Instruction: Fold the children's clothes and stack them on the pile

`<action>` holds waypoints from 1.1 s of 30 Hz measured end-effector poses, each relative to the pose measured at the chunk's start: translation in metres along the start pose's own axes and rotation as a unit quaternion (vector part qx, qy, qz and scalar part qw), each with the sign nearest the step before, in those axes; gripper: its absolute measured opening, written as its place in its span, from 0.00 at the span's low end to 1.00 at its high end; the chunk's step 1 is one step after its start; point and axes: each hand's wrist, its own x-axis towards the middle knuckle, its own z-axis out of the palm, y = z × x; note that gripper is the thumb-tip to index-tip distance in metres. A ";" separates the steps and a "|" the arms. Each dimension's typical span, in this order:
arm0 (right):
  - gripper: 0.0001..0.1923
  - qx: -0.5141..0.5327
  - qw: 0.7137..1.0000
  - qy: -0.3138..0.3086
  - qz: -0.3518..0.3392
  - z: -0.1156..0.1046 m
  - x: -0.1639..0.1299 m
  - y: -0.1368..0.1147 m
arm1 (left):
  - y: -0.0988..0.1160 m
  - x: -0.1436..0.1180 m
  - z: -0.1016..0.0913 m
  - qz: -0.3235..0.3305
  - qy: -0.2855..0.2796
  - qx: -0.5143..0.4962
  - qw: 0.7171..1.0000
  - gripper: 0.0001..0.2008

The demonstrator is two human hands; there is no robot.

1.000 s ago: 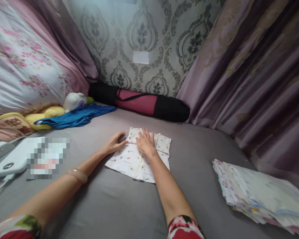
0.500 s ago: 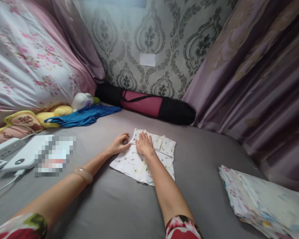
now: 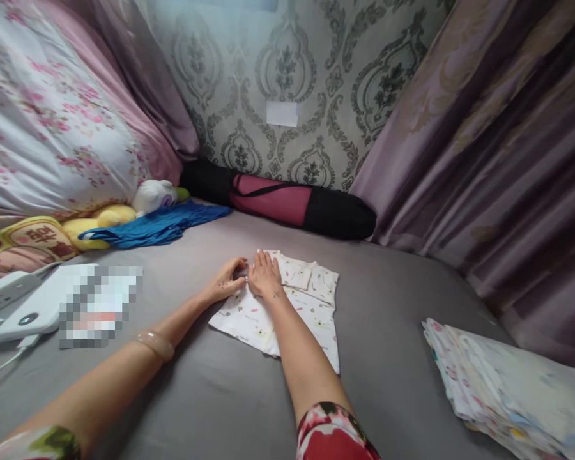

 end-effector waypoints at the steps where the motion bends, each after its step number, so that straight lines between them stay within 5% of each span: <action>1: 0.32 0.000 1.000 -0.003 0.003 -0.002 0.001 0.000 | 0.000 0.000 0.000 0.000 -0.003 0.001 1.000 0.13; 7: 0.31 -0.002 1.000 -0.008 0.009 -0.014 0.011 -0.003 | 0.004 0.000 -0.004 0.001 -0.023 -0.001 1.000 0.20; 16: 0.31 0.034 0.999 0.020 -0.004 -0.002 0.014 0.005 | 0.005 0.000 -0.008 0.014 -0.038 0.008 0.999 0.18; 23: 0.32 0.010 0.996 0.071 0.049 -0.022 -0.013 0.026 | -0.003 0.000 -0.001 0.046 -0.046 0.049 0.997 0.21; 33: 0.32 0.007 0.995 0.055 0.088 -0.006 -0.025 0.039 | -0.002 -0.004 -0.001 0.111 -0.120 0.103 0.981 0.24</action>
